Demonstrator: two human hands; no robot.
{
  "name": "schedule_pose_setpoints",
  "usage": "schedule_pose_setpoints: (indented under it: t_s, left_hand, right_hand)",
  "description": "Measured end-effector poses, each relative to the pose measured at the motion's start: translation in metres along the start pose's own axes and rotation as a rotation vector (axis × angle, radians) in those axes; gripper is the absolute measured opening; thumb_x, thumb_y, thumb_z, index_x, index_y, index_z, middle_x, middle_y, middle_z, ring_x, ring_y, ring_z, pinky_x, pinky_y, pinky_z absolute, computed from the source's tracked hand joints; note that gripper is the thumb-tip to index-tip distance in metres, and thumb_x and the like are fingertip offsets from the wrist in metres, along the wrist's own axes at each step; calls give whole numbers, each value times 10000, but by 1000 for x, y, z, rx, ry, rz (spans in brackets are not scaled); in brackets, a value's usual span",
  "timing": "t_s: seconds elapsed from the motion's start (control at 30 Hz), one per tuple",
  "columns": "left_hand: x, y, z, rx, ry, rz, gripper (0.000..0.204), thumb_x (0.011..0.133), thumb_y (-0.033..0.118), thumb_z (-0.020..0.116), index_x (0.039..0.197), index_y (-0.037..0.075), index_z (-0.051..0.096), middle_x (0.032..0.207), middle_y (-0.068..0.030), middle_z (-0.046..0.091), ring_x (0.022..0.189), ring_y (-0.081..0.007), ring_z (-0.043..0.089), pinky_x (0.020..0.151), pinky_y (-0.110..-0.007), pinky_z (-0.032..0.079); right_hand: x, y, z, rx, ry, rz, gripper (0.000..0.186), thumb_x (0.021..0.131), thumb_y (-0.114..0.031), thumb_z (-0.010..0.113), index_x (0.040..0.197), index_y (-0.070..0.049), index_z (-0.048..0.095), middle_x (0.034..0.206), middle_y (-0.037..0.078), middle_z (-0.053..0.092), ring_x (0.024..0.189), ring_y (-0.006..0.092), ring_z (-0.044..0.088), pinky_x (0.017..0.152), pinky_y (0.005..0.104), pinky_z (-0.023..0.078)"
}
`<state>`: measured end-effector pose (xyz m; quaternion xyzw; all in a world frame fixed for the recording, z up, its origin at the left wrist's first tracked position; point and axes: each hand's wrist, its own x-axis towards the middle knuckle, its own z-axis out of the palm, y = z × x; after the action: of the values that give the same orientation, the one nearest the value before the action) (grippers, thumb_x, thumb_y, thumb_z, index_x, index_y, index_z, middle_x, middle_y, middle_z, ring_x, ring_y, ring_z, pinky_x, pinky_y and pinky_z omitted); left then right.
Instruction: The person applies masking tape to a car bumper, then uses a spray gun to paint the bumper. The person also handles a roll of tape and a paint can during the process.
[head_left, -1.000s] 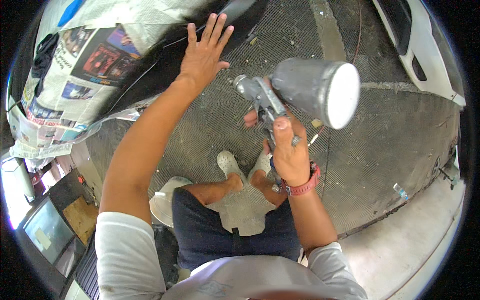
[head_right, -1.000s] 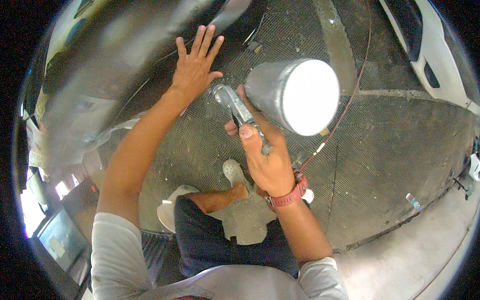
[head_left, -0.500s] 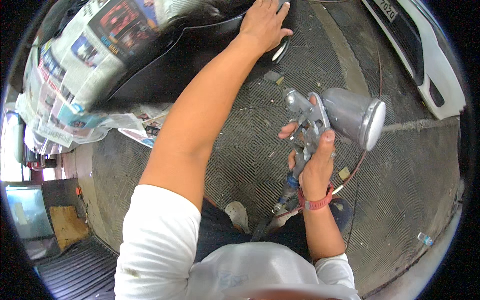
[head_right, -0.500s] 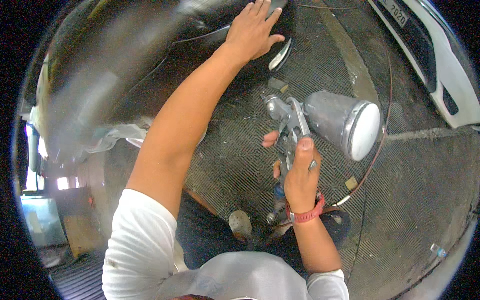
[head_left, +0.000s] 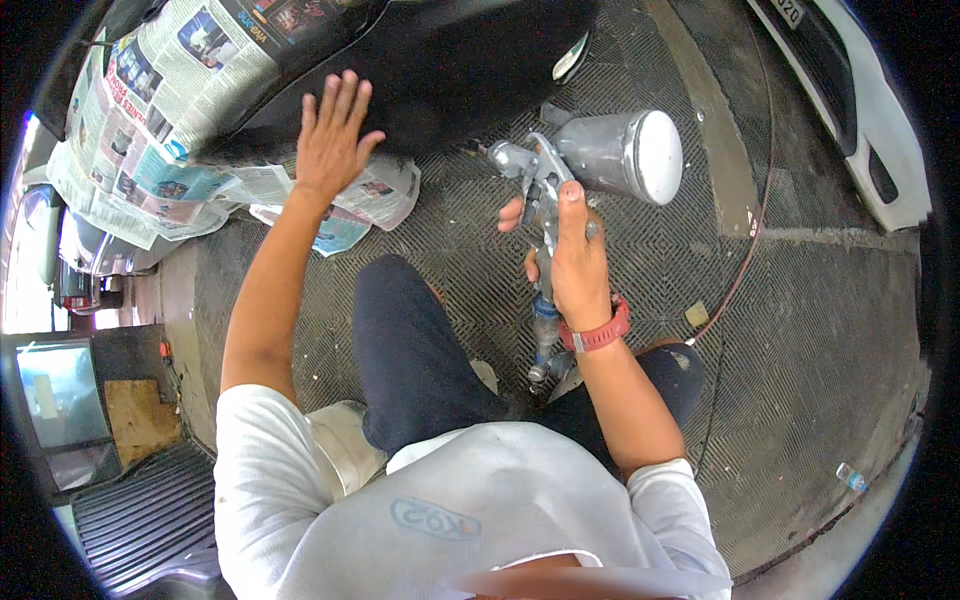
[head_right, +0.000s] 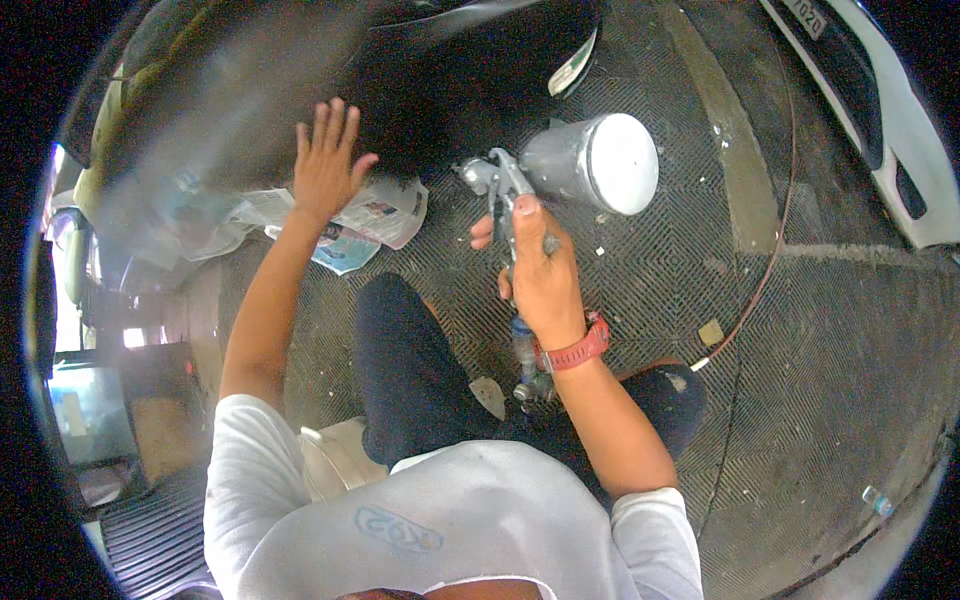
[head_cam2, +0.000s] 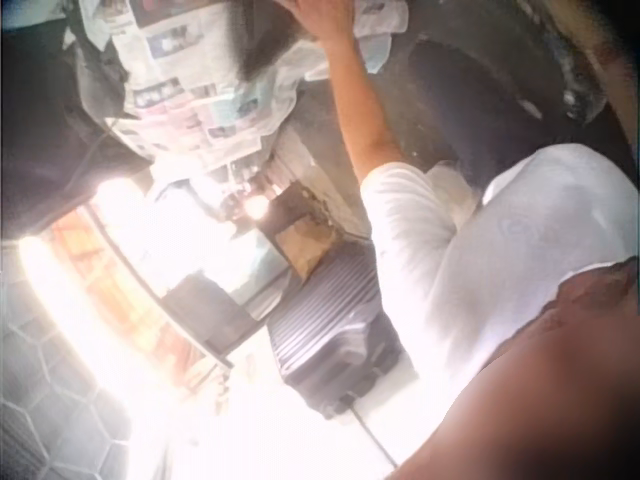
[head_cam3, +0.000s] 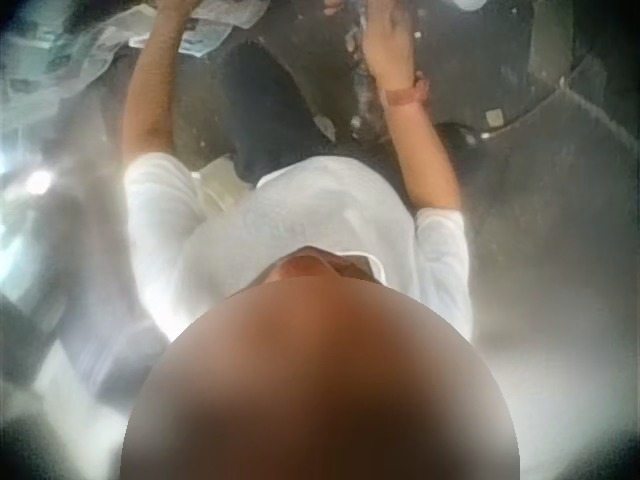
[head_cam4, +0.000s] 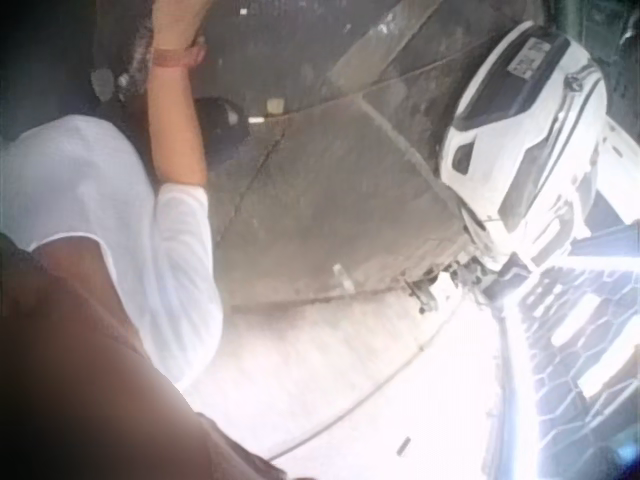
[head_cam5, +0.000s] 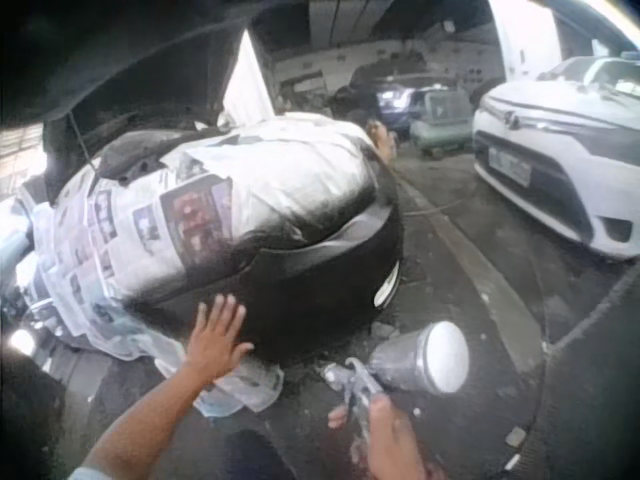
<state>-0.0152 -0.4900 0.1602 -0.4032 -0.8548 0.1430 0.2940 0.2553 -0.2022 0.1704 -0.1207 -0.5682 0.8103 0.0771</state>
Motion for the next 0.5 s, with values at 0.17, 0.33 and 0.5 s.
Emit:
schedule_pose_setpoints:
  t_s: [0.17,0.33,0.5]
  left_hand:
    - [12,67,47,114,-314,250,990,1000,568,660,1784,172,202,1875,0,102,1725,-228,72,1376,-504,123]
    - [112,164,89,360,-247,375,989,1011,590,628,1776,136,196,1874,4,83,1723,-206,28,1395,-464,3]
    - [119,213,136,615,-457,477,822,1098,524,482,1782,171,195,1878,23,-19,1713,-189,-126,1369,-495,-153]
  right_hand:
    - [4,24,-29,-37,181,107,766,1149,-674,366,1315,12,665,1013,133,772,892,185,745,499,283,503]
    - [1,42,-41,-3,248,175,740,1155,-665,362,1384,-16,633,1001,130,768,885,186,747,486,277,483]
    - [-7,54,-39,-5,177,234,757,1148,-678,365,1420,-20,623,1003,125,768,869,182,746,479,275,484]
